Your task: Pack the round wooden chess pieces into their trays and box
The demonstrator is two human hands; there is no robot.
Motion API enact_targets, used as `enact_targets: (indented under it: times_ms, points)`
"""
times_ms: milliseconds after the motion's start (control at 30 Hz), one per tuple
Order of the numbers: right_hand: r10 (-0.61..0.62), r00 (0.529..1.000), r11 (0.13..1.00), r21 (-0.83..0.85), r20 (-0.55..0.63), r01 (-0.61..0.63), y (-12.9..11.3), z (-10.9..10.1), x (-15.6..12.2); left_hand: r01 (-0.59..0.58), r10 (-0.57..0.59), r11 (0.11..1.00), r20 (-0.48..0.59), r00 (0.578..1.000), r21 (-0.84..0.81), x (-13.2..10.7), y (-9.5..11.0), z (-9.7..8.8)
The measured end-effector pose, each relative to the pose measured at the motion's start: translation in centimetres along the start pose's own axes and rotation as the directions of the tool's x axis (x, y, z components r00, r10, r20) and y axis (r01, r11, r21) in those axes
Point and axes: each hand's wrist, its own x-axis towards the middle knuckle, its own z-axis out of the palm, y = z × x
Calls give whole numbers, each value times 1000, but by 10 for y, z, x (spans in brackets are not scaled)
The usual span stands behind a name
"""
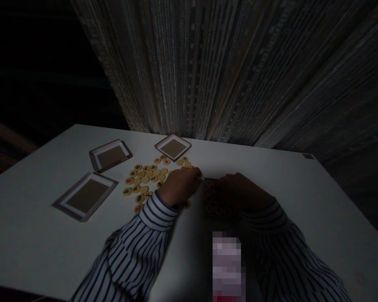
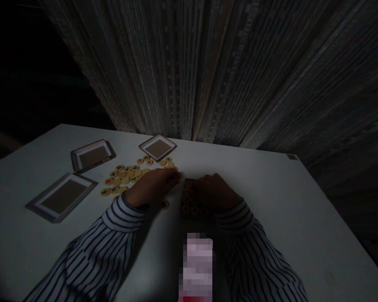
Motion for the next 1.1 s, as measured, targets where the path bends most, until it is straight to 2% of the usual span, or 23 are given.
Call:
enact_targets:
  times_ms: [367, 733, 1100]
  points:
    - [0, 1000, 999, -38, -1, 0, 0, -1, 2, -5, 5, 1000, 1, 1000, -1, -1, 0, -1]
    - [1, 1000, 1000, -8, 1, -1, -1, -3, 1, -10, 11, 1000, -11, 1000, 13, -2, 0, -2]
    - [-8, 1000, 1000, -27, -27, 7, 0, 0, 0, -3, 3, 1000, 21, 1000, -14, -1, 1, -4]
